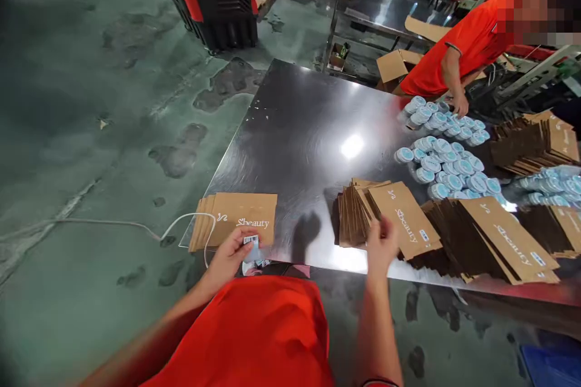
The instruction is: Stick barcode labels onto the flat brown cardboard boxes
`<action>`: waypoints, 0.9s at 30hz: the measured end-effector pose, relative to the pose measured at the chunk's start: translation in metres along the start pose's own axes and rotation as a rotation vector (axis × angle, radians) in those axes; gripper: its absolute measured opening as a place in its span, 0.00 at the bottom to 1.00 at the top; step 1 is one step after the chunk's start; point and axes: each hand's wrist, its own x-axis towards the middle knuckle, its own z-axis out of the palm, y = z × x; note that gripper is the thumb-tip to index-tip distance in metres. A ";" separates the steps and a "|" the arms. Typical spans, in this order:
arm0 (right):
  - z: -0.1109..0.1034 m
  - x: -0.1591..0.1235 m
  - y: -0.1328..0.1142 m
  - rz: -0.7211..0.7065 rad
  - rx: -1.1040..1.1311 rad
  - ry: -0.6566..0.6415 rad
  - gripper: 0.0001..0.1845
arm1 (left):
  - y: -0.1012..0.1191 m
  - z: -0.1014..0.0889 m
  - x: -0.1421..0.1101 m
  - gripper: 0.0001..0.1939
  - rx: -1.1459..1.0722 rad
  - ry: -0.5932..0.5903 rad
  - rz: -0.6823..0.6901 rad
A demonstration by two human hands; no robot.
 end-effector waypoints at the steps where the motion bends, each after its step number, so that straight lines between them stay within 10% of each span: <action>1: 0.029 -0.019 -0.008 -0.018 0.062 -0.207 0.17 | -0.001 0.001 -0.001 0.21 -0.064 0.003 -0.033; 4: 0.104 -0.073 -0.027 -0.009 0.191 -0.797 0.14 | -0.003 0.000 -0.002 0.21 -0.119 0.042 -0.100; 8: 0.144 -0.113 -0.038 -0.022 0.230 -1.035 0.09 | -0.004 -0.011 -0.004 0.12 -0.006 0.068 -0.078; 18: 0.156 -0.117 -0.034 -0.116 0.069 -0.986 0.08 | -0.006 -0.022 0.001 0.15 0.135 0.072 -0.080; 27: 0.232 -0.064 0.023 -0.002 -0.214 -0.627 0.09 | -0.064 -0.046 0.033 0.19 0.139 0.243 -0.132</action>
